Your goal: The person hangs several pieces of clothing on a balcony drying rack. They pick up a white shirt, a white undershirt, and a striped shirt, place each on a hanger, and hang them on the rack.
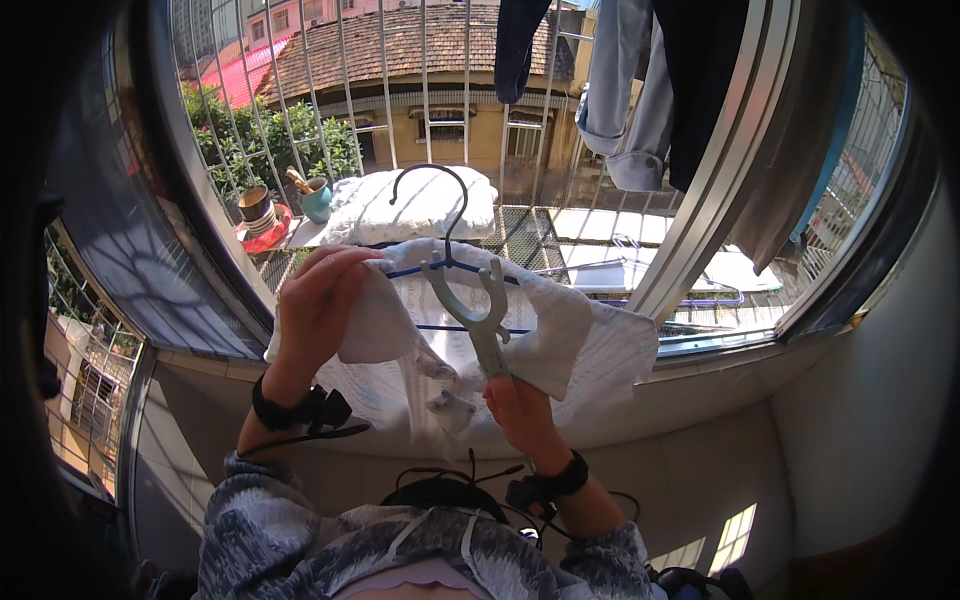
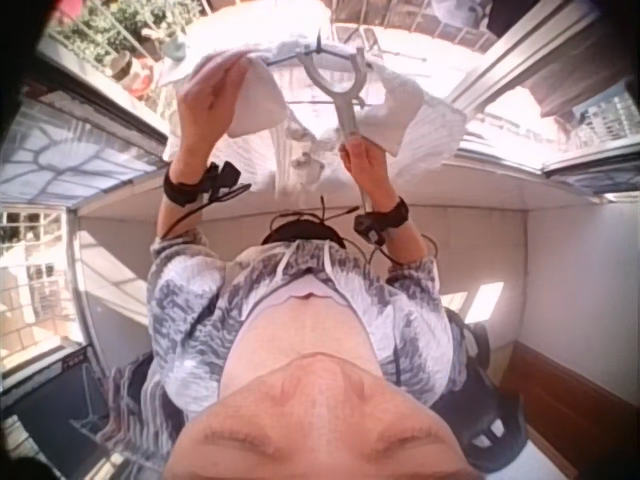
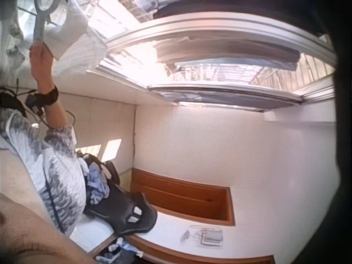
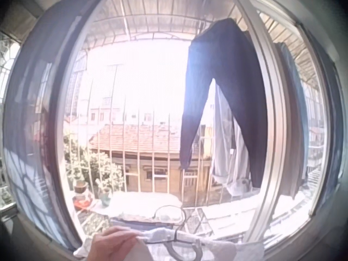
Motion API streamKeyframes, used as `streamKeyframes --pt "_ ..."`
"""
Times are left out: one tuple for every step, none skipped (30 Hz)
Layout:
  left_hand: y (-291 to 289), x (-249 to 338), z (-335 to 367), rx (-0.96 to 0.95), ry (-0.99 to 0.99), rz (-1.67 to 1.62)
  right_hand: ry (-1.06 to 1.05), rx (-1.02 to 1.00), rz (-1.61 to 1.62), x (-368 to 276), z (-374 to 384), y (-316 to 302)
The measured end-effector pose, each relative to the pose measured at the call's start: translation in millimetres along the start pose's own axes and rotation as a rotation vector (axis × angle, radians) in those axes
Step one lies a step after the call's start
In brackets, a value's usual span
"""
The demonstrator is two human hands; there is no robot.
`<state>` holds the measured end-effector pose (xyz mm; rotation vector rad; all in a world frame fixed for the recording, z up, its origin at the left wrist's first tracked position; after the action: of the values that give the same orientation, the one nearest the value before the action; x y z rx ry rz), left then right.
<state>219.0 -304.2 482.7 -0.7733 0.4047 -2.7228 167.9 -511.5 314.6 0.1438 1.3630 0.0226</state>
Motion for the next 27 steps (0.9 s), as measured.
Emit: streamKeyframes --pt "-0.9 0.5 -1.0 0.018 -0.010 -0.029 -0.006 -0.014 -0.019 1.1 -0.2 2.9" --pt "-1.4 3.0 -1.6 0.028 0.006 -0.064 -0.013 -0.027 -0.038 1.5 -0.5 5.0" --pt "-1.1 3.7 -1.0 0.028 0.006 -0.084 -0.032 -0.033 -0.030 0.2 -0.5 6.0" --pt "1.7 8.7 -0.5 -0.006 0.052 -0.171 -0.051 -0.038 -0.021 -1.1 -0.3 6.6" --pt "5.0 12.0 0.6 -0.050 0.080 -0.245 -0.069 -0.042 -0.014 -2.7 -0.3 7.1" --pt "4.5 16.8 2.7 -0.060 0.134 -0.340 -0.075 -0.035 -0.033 -3.0 0.5 6.7" --pt "9.7 10.8 4.5 -0.098 0.038 -0.377 -0.082 -0.025 -0.051 -3.3 1.2 6.8" --pt "12.5 6.0 6.6 -0.101 -0.034 -0.435 -0.089 -0.016 -0.069 -3.7 2.3 7.3" --pt "16.1 4.0 8.0 -0.148 -0.073 -0.467 -0.048 0.002 -0.039 -0.2 3.7 7.3" --pt "9.5 17.7 10.4 -0.099 0.169 -0.067 -0.005 0.020 -0.009 3.2 4.8 7.9" --pt "0.4 23.7 8.5 0.032 0.255 0.264 0.054 0.060 0.018 7.8 5.8 7.3" --pt "-12.6 30.2 4.1 0.176 0.323 0.217 0.060 0.072 0.045 7.6 6.6 9.2" --pt "-26.0 28.7 -3.5 0.312 0.294 0.121 0.082 0.107 0.069 8.2 7.7 9.7" --pt "-29.1 30.4 -18.0 0.357 0.299 -0.032 0.132 0.142 0.110 10.1 8.9 10.1" --pt "-13.9 33.5 -30.2 0.217 0.318 -0.149 0.098 0.112 0.130 3.6 11.8 13.9" --pt "17.5 30.8 -44.1 -0.069 0.235 -0.143 0.090 0.078 0.166 -2.0 15.6 18.0" --pt "57.3 19.1 -63.9 -0.357 0.062 -0.069 0.080 0.049 0.202 -8.8 20.5 21.4" --pt "87.3 7.1 -86.0 -0.469 -0.151 -0.101 0.048 0.043 0.165 -16.7 28.0 24.8" --pt "109.8 1.6 -101.6 -0.589 -0.095 0.068 -0.013 -0.008 0.172 -28.8 33.5 30.2" --pt "134.5 -12.3 -120.6 -0.788 -0.219 -0.063 -0.024 -0.031 0.186 -37.7 36.9 32.7" --pt "145.2 -17.9 -134.7 -0.808 -0.357 -0.267 -0.048 -0.077 0.232 -47.4 40.6 39.0" --pt "155.5 -19.2 -138.9 -0.815 -0.363 -0.364 -0.063 -0.055 0.188 -54.8 45.0 42.9" --pt "164.2 -20.7 -141.7 -0.830 -0.388 -0.452 -0.099 -0.082 0.087 -66.1 48.0 48.0" --pt "165.7 -19.1 -137.8 -0.775 -0.375 -0.591 -0.208 -0.114 -0.049 -83.7 48.9 52.2" --pt "164.4 -19.0 -131.8 -0.722 -0.377 -0.716 -0.272 -0.129 -0.178 -97.7 48.0 54.9" --pt "160.6 -17.4 -126.3 -0.684 -0.376 -0.833 -0.401 -0.142 -0.429 -120.7 31.3 45.3" --pt "156.2 -19.3 -121.1 -0.684 -0.374 -0.854 -0.495 -0.002 -0.700 -144.7 9.7 25.9"
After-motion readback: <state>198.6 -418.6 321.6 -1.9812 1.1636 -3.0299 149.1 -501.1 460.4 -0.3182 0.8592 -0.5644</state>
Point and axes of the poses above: each hand's wrist, its own z-axis towards the middle knuckle, its own y-axis out of the palm, x = y × z, the point moved 8 cm from there along z, towards the middle knuckle, and after that the axes turned 3 degrees about x, right-handed, at the moved point
